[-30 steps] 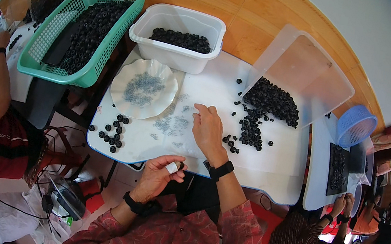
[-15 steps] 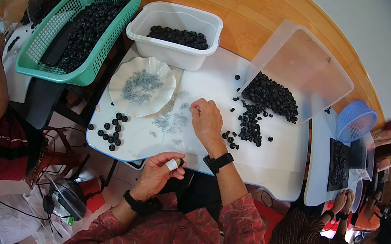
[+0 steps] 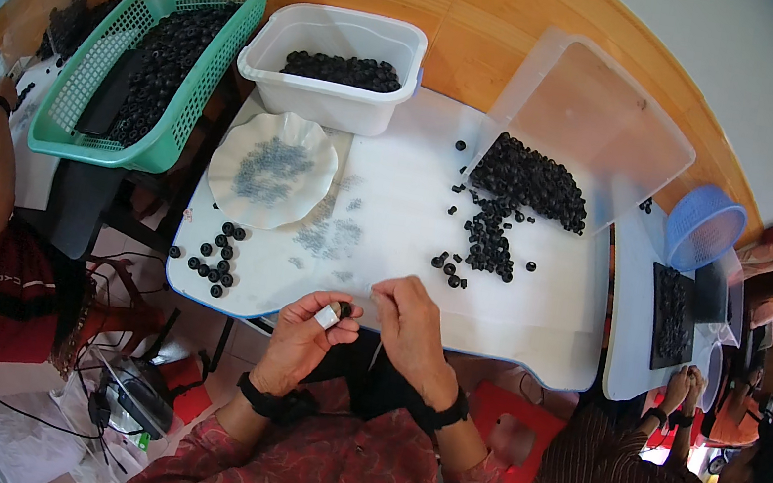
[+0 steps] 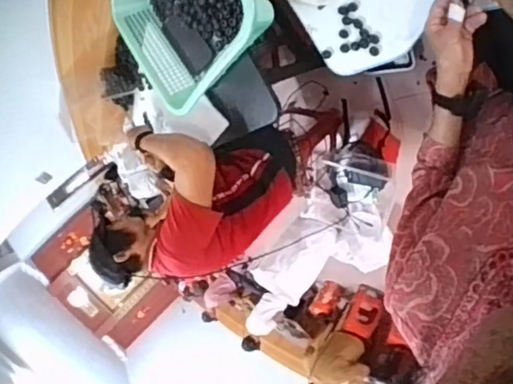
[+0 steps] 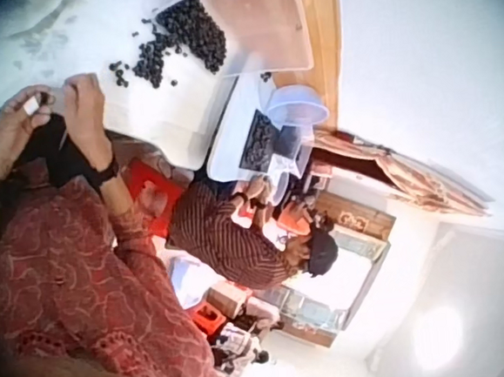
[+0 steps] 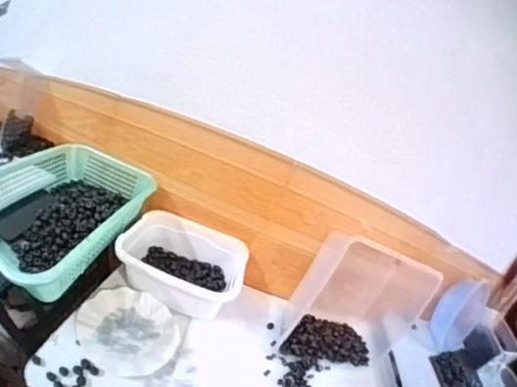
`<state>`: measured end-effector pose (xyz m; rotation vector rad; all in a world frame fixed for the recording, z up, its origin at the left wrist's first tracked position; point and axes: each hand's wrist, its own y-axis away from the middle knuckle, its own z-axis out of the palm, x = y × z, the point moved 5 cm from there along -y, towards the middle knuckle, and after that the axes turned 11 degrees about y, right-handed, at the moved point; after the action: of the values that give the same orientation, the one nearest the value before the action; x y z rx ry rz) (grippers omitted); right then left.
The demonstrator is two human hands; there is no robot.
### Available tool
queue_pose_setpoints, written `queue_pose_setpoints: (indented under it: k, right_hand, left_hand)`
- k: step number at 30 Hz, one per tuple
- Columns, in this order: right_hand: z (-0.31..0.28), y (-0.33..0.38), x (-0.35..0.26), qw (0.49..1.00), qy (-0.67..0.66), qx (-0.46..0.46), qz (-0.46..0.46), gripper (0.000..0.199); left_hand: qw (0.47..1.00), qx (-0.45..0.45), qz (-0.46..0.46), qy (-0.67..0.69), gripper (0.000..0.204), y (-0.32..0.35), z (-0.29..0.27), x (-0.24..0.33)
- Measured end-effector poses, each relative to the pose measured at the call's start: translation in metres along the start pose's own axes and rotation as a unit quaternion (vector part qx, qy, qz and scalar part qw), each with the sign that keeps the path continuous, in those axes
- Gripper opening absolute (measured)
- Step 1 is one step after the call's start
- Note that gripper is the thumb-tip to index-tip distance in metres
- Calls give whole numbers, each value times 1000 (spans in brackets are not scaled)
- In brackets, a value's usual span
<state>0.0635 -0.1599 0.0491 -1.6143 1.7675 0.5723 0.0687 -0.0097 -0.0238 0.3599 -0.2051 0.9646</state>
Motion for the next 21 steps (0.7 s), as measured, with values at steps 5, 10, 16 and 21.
queue_pose_setpoints:
  k: [5, 10, 16, 21]
  right_hand:
    - [0, 28, -10, 1000, -21, 7, 1, 6]
    - [-2, 36, -13, 1000, -21, 9, -19, 6]
    - [-2, 41, -14, 1000, -9, 4, -28, 7]
    - [-11, 43, -22, 998, 42, 5, -35, 6]
  left_hand:
    - [1000, 12, -7, 2, 24, 0, -2, -4]
    - [1000, 18, 8, -24, 23, 1, -2, -7]
    - [998, 22, 13, -57, 23, 5, 4, -11]
    - [996, 22, 7, -90, 23, 7, 8, -13]
